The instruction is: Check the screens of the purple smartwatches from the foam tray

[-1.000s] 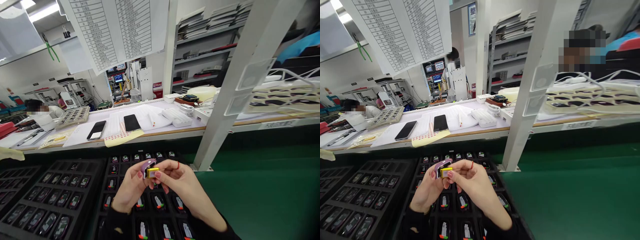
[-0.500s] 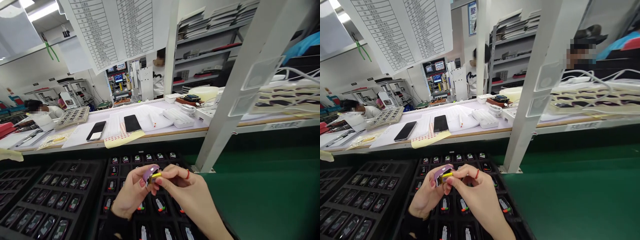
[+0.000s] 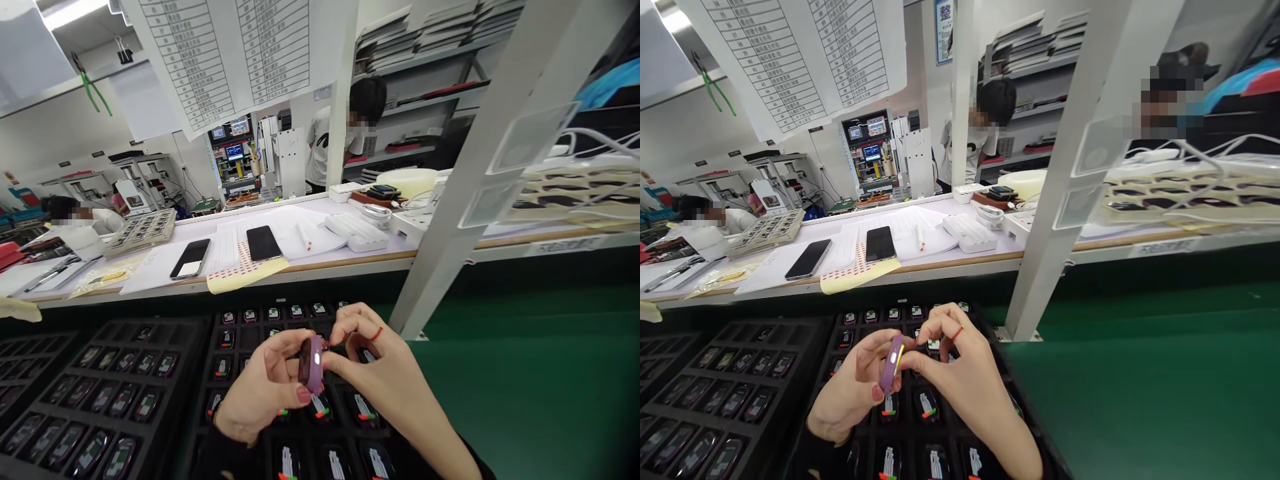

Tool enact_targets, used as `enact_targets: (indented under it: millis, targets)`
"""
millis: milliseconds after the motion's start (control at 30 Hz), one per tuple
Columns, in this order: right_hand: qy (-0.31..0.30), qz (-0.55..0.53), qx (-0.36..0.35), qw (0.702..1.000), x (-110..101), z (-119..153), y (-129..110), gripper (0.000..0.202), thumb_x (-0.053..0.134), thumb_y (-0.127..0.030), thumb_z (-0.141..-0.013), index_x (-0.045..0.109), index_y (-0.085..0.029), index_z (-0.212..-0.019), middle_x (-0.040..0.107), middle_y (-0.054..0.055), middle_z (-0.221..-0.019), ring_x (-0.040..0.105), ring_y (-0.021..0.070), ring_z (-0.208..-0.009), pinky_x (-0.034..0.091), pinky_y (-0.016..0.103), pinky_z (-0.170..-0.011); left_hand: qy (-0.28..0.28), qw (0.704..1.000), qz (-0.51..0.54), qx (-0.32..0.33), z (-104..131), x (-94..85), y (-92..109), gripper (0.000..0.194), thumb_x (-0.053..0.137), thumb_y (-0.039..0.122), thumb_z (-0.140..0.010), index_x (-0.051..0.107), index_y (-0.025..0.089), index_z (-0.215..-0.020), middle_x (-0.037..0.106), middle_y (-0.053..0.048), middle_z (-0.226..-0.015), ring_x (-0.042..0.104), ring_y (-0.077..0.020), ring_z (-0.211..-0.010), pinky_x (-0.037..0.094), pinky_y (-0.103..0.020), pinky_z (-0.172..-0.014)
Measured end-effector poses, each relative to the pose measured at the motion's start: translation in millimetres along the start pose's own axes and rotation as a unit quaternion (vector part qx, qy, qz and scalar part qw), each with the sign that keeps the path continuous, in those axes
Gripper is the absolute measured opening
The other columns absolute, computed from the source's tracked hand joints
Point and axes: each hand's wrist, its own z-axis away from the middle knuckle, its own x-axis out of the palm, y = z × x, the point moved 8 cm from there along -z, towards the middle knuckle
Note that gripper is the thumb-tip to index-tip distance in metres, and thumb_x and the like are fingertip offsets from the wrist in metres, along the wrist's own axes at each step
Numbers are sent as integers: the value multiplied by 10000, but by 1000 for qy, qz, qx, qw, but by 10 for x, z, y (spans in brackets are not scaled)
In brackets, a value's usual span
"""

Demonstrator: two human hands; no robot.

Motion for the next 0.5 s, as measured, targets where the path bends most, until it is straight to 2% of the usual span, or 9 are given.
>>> enact_targets:
  millis: [100,200,333,433,500]
  targets:
    - [-22,-2,-13,1000,16,2,-11,144,775,-208,-755,636,-235,-734,578,-8,-887,478,130,-575,432,244,-507,-6,1000,10,2,20,32,33,577,980,114,-522,750,256,-1032,762,-48,-1025,684,-93,-757,529,-139,-647]
    - [-20,10,-21,1000,-39,5,-21,138,758,-298,-860,664,-243,-776,618,15,-916,537,158,-605,460,283,-547,53,998,-9,19,65,-18,135,558,974,119,-545,750,232,-1044,770,-44,-961,701,-104,-811,552,-151,-716]
    - [8,69,-2,998,-234,6,43,328,643,-490,-985,658,-248,-766,658,53,-872,598,239,-753,468,324,-611,107,990,-58,65,149,-107,316,533,961,147,-586,763,240,-1072,778,-46,-997,712,-119,-858,565,-165,-764]
    - [-19,102,49,993,-286,-16,264,379,604,-576,-984,666,-243,-814,671,58,-832,609,253,-734,480,330,-594,121,982,-115,89,193,-180,394,536,944,150,-624,757,243,-1118,775,-65,-1081,718,-148,-964,570,-182,-831]
    - [-81,138,77,984,-203,-47,509,350,574,-549,-995,681,-234,-885,685,50,-814,631,251,-709,490,330,-585,124,976,-152,97,218,-211,422,535,935,151,-642,753,242,-1137,772,-69,-1108,715,-157,-999,568,-199,-877]
